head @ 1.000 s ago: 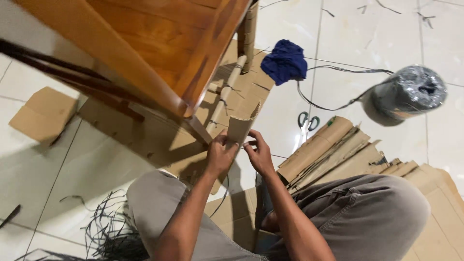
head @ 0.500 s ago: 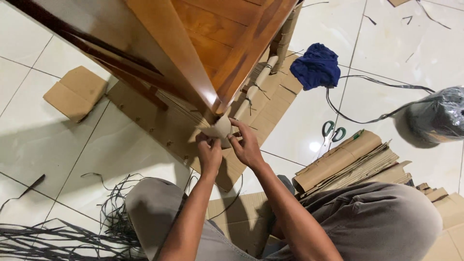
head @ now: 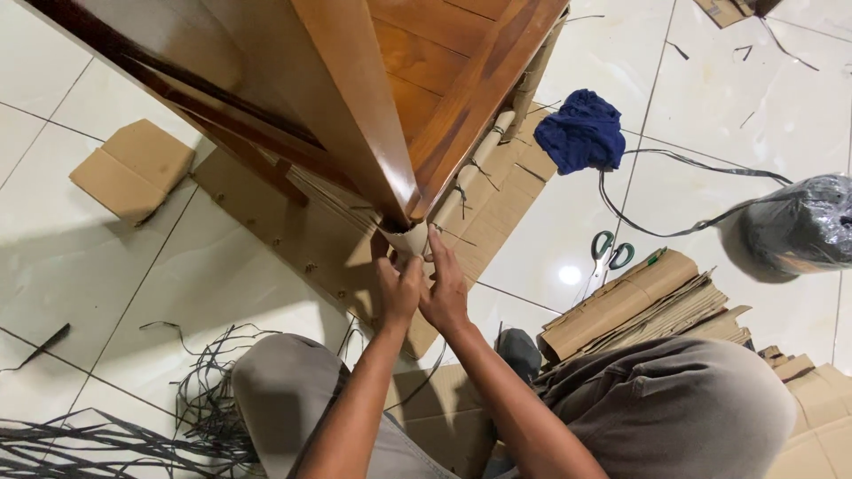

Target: Wrapping wooden chair legs with protective cardboard and securing them with plastic ties.

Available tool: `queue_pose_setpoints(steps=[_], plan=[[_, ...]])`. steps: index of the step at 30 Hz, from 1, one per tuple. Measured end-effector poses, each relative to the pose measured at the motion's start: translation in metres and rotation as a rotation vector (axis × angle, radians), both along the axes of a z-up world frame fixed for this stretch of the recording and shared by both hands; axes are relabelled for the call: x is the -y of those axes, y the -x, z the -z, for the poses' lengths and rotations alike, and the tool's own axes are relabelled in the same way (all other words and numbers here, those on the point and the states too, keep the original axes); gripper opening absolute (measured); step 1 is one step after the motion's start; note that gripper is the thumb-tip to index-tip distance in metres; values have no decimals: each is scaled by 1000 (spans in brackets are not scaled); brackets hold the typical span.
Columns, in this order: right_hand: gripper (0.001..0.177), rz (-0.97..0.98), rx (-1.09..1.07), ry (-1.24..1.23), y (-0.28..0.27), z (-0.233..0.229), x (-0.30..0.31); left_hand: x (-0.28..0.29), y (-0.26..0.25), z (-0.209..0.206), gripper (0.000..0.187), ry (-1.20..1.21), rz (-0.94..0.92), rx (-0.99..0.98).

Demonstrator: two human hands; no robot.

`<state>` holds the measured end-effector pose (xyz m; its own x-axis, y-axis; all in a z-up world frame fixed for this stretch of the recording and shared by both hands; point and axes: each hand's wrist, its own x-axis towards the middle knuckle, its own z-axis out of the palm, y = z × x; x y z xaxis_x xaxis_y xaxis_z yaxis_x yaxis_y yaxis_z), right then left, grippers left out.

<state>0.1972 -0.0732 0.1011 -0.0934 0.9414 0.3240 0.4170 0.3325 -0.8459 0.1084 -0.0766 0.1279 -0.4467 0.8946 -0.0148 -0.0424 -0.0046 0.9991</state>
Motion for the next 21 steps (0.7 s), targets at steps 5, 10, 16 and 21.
queue_pose_setpoints(steps=[5,10,16,21], plan=[[73,-43,-4,98,-2,0,-8,-11,-15,-20,81,-24,-27,-22],[62,-51,47,184,-3,10,-14,-25,-13,37,93,36,-31,-28],[49,-15,82,264,1,0,-17,-45,3,13,82,52,-15,-207],[59,-86,115,110,2,6,-32,-50,6,18,64,-28,-7,-379]])
